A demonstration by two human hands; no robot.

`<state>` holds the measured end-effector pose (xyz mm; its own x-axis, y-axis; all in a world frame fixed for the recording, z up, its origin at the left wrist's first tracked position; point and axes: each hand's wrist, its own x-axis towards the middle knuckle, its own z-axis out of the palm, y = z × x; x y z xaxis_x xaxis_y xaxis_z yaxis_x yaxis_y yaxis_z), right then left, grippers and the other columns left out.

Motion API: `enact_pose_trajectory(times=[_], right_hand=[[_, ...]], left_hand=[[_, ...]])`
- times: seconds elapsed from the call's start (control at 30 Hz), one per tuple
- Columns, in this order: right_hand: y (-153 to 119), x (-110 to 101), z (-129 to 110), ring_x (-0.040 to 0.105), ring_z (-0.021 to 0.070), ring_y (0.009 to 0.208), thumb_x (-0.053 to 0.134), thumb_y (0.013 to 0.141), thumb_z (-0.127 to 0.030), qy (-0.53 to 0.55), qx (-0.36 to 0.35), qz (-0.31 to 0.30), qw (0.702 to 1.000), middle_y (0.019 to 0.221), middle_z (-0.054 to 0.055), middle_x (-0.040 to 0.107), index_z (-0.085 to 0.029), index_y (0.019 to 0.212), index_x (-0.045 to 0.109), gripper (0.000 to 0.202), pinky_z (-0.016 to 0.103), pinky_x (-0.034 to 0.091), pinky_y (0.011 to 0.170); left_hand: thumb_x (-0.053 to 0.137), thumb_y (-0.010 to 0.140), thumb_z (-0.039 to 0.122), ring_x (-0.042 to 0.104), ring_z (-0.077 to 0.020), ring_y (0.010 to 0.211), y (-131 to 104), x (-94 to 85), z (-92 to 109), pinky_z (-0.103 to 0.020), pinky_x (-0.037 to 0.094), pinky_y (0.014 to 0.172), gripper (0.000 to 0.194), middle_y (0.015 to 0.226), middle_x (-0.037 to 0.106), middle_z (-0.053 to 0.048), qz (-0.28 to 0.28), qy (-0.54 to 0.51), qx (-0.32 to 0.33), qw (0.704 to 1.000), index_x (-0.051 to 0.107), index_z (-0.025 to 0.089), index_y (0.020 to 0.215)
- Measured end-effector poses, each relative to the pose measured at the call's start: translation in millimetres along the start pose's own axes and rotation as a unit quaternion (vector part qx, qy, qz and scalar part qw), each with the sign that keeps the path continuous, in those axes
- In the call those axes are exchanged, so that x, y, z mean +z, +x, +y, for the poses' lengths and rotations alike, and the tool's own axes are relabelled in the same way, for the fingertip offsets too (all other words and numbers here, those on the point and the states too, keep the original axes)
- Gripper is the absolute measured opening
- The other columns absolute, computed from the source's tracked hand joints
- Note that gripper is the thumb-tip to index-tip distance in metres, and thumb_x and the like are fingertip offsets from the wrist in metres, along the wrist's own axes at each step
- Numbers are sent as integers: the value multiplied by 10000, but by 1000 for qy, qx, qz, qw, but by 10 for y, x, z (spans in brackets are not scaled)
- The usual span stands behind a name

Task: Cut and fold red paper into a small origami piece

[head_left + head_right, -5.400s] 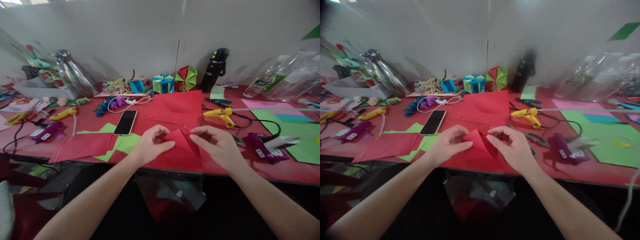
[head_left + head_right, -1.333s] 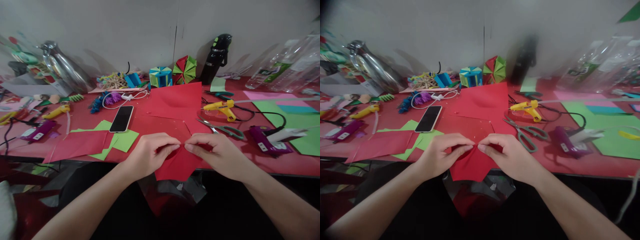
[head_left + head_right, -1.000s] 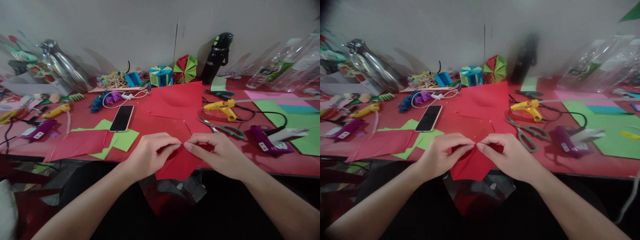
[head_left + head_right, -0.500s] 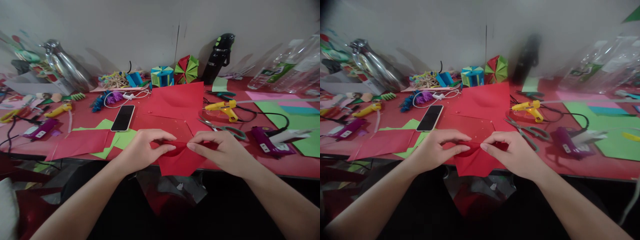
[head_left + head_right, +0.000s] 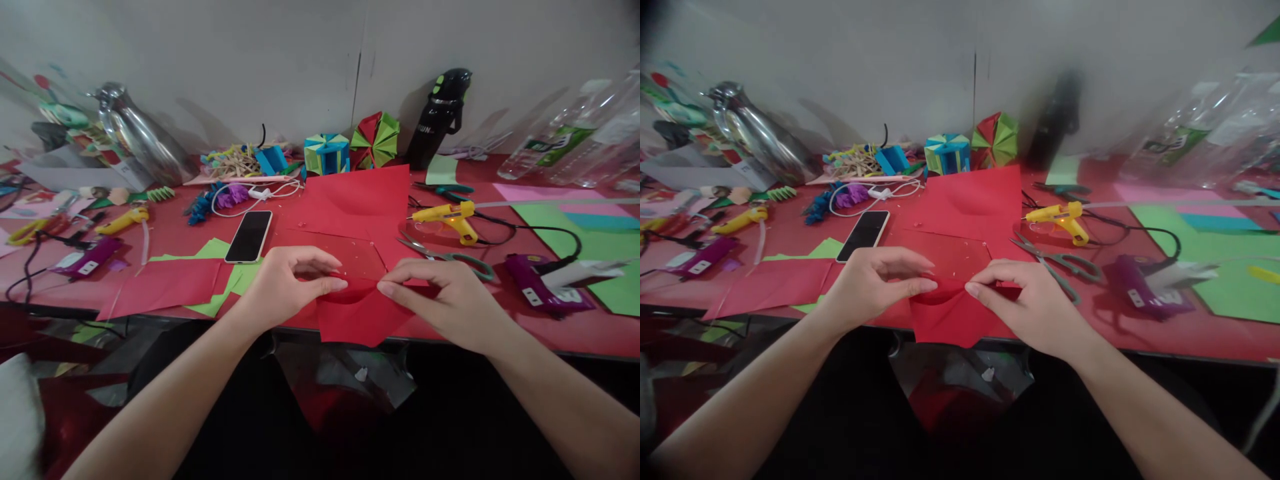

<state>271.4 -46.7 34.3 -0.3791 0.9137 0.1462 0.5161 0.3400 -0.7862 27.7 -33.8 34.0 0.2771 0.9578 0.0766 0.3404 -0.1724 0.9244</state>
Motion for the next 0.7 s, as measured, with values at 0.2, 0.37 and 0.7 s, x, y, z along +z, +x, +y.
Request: enact_pose_trajectory(times=[0.2,0.37,0.7], right_hand=[[-17,-25,-6,671,172,797,625,915,-362,-5,-19,-10,1000,876,12,742,-255,828,736,178,290,511,755],[-22,-27,-21,652,158,768,635,913,-347,-17,-50,-31,998,842,9,729,-246,829,734,165,283,499,736],[-18,-17,28,633,142,761,642,918,-304,-26,-75,-22,997,833,10,722,-227,843,729,139,264,473,728]], left_hand=[[843,701,329,711,-167,812,-7,-101,30,-244,568,731,300,912,763,-24,-65,93,23,993,740,208,956],[821,726,321,693,-161,734,-17,-138,19,-238,528,660,188,797,748,-2,-91,141,15,986,743,209,856],[804,741,361,682,-152,802,-26,-149,13,-239,485,729,258,872,754,5,-146,158,14,976,722,197,923]])
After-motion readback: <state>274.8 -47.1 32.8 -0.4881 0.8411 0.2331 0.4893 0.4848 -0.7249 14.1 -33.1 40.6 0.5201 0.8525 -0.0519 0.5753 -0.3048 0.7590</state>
